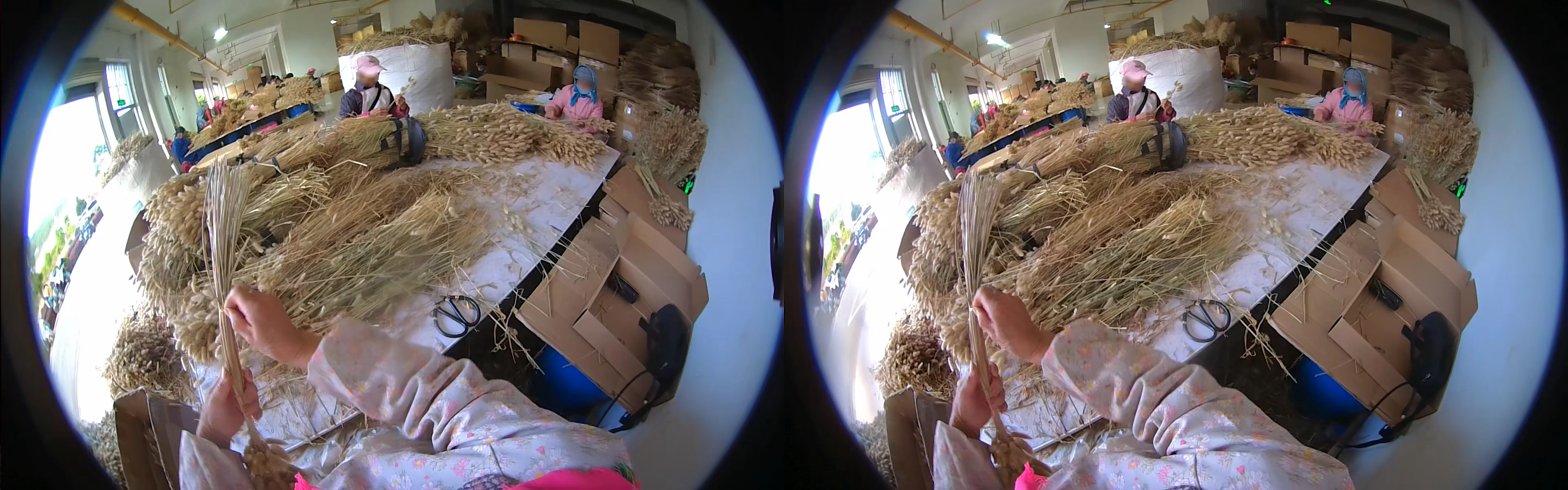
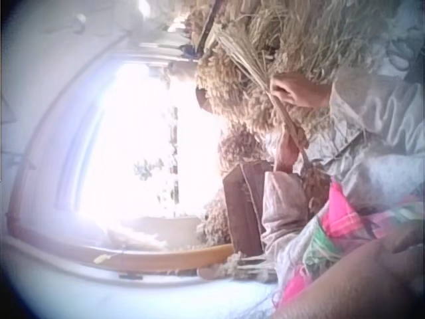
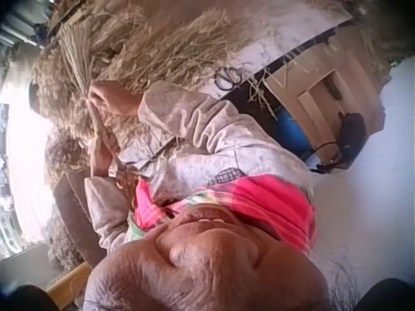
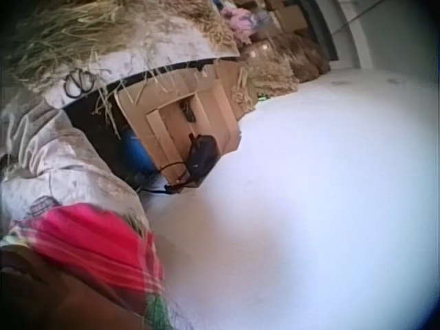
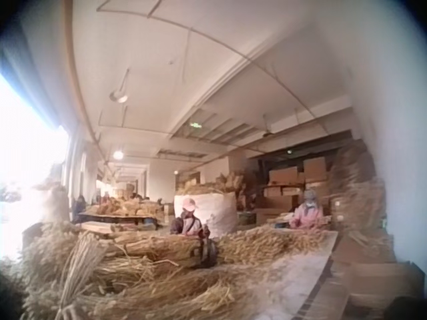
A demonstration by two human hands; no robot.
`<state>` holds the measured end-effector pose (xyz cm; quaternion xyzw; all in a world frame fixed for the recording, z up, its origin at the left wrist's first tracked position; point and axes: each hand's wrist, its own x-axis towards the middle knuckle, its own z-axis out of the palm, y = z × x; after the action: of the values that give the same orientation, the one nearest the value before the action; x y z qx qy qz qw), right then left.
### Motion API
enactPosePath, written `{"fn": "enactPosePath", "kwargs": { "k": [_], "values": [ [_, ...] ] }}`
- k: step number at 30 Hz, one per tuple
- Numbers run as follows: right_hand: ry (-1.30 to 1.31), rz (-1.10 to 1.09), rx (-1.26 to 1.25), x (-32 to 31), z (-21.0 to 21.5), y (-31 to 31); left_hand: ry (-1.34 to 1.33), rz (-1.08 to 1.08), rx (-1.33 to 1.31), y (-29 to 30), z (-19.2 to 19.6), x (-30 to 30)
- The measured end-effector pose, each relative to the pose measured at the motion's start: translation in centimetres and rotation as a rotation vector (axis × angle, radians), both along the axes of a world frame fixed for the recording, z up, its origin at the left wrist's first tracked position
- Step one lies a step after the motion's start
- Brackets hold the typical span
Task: The person gathers dried wheat stalks, aligns them into small bundles, and secures each bundle with a rubber band. The person places the finished bundles into a cardboard box on the left side of the table.
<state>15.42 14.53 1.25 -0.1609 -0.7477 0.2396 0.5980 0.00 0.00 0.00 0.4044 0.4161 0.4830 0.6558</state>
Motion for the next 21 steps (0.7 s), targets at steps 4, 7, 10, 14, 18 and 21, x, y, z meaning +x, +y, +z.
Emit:
{"fn": "enactPosePath", "kwargs": {
  "k": [4,7,10,14,18,21],
  "values": [
    [0.42,0.34,-0.638,-0.7,-2.9,-1.7,0.154,0.238,-0.044,-0.5,0.0,4.2],
    [0.448,0.399,-0.906,-0.5,-4.5,-3.0,0.617,0.368,0.099,-0.2,-1.4,4.7],
    [0.364,0.272,-0.622,0.2,-5.4,-4.0,1.345,0.432,0.368,0.0,-2.8,3.8],
    [0.023,0.204,-0.506,1.7,-5.9,-4.0,1.716,0.503,0.529,-0.6,-3.6,3.3],
    [0.129,0.533,-0.83,3.0,-5.7,-4.1,1.854,0.508,0.537,-0.9,-3.6,3.3],
    [0.025,0.519,-0.899,4.0,-6.0,-3.2,1.889,0.513,0.635,-1.1,-3.6,3.3]
  ]
}}
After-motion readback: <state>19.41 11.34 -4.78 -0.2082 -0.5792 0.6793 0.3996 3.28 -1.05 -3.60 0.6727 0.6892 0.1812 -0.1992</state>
